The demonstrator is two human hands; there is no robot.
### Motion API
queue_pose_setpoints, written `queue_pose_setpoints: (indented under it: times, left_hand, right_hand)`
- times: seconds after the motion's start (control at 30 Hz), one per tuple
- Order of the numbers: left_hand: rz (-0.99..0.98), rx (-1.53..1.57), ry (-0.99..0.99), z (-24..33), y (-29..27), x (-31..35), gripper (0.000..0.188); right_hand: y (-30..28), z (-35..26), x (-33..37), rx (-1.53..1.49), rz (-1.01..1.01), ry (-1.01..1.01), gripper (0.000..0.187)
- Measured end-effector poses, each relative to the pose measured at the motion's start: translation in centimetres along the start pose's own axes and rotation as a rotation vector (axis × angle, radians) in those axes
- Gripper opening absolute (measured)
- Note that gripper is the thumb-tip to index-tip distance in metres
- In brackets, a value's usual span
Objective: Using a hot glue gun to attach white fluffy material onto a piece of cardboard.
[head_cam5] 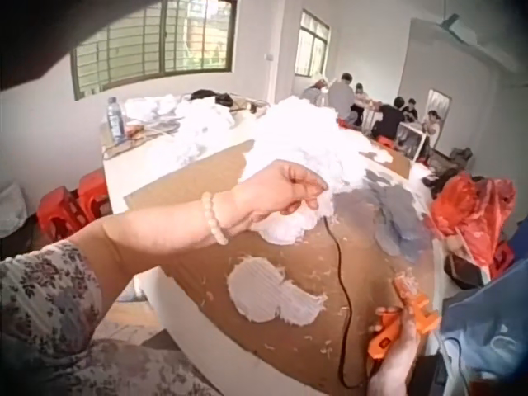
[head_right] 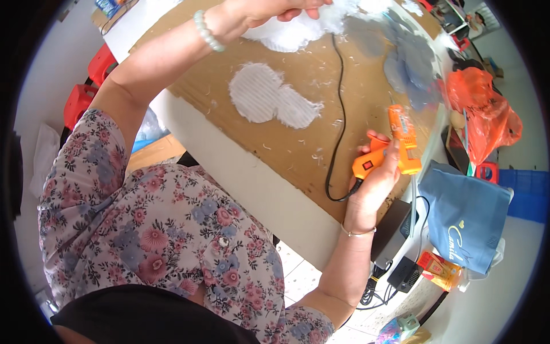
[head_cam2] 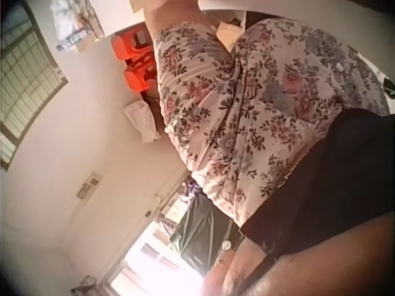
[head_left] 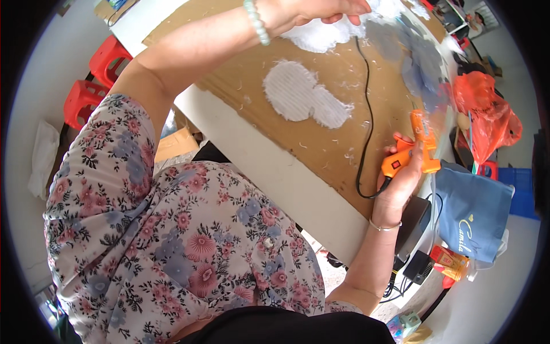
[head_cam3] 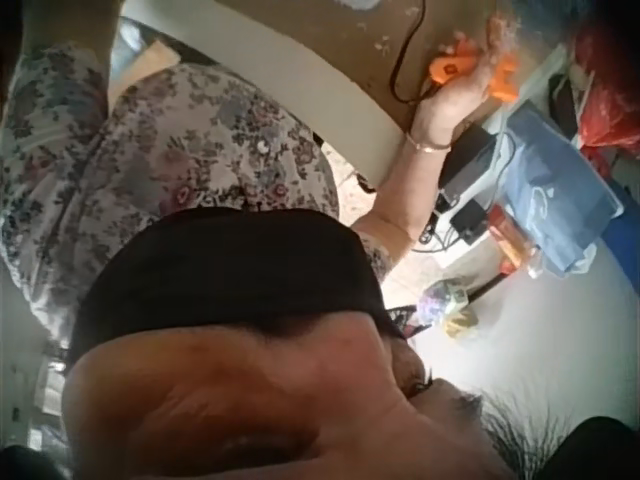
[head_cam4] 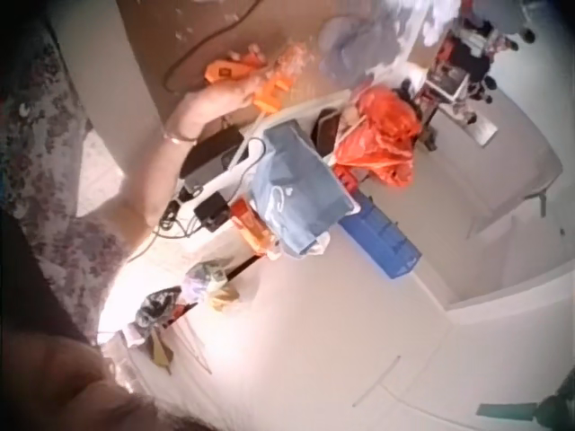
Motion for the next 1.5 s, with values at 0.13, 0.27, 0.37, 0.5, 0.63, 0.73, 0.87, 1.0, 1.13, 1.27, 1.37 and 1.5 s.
queue_pose_setpoints:
  times: [0.13, 0.27, 0.37, 0.5, 0.63, 0.73, 0.87, 1.0, 1.13, 1.27, 1.37, 1.5]
  left_hand:
    - [-0.023, 0.092, -0.228, -1.8, -0.6, 5.1, 0.014]
    - [-0.136, 0.004, -0.16, -3.1, 0.2, 7.5, 0.016]
    - [-0.15, -0.201, -0.246, -3.0, 1.4, 8.7, 0.014]
    - [-0.131, -0.266, -0.132, -3.5, 3.0, 8.9, 0.014]
    - [-0.09, -0.308, -0.138, -4.0, 3.4, 8.8, 0.013]
    - [-0.077, -0.331, -0.115, -4.3, 3.5, 8.8, 0.012]
    - [-0.065, -0.395, -0.082, -4.5, 3.4, 9.1, 0.012]
    - [-0.053, -0.505, -0.089, -4.2, 3.4, 9.3, 0.013]
    - [-0.041, -0.553, -0.067, -4.1, 3.2, 9.4, 0.015]
    - [-0.038, -0.548, -0.07, -4.3, 3.3, 9.3, 0.015]
    - [-0.066, -0.542, -0.079, -4.3, 3.5, 9.3, 0.016]
    - [-0.056, -0.544, -0.042, -3.8, 3.6, 9.4, 0.015]
  right_hand:
    - [-0.5, -0.1, -0.2, 0.036, 0.02, 0.006, 0.031]
    - [-1.1, 0.1, -0.7, 0.064, 0.022, 0.022, 0.031]
    - [-1.4, 0.0, -0.8, 0.066, 0.03, 0.014, 0.03]
    - [-1.3, -0.2, -0.8, 0.066, 0.03, 0.014, 0.029]
    - [-1.4, -0.1, -0.8, 0.044, 0.041, 0.035, 0.03]
    - [-1.3, 0.0, -0.7, 0.044, 0.018, 0.061, 0.034]
    - [-0.9, -0.2, -0.6, 0.061, 0.02, 0.054, 0.033]
    - [-0.9, -0.4, -0.4, 0.107, 0.028, 0.052, 0.031]
    - [0.4, -1.4, 0.1, 0.167, -0.003, -0.023, 0.031]
    - [2.9, -2.3, 0.8, 0.158, -0.056, -0.069, 0.032]
    - [4.8, -0.9, 1.3, 0.106, -0.153, 0.053, 0.032]
    - [7.6, 0.8, 1.2, 0.047, -0.301, 0.158, 0.034]
Point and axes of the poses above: each hand's wrist, its own x-axis away from the middle knuckle, its own y-axis out of the palm, z = x × y, the point moved 9 cm from there along -x, towards the middle knuckle, and after that the axes turned 9 degrees about -x, right-handed, at the moved point
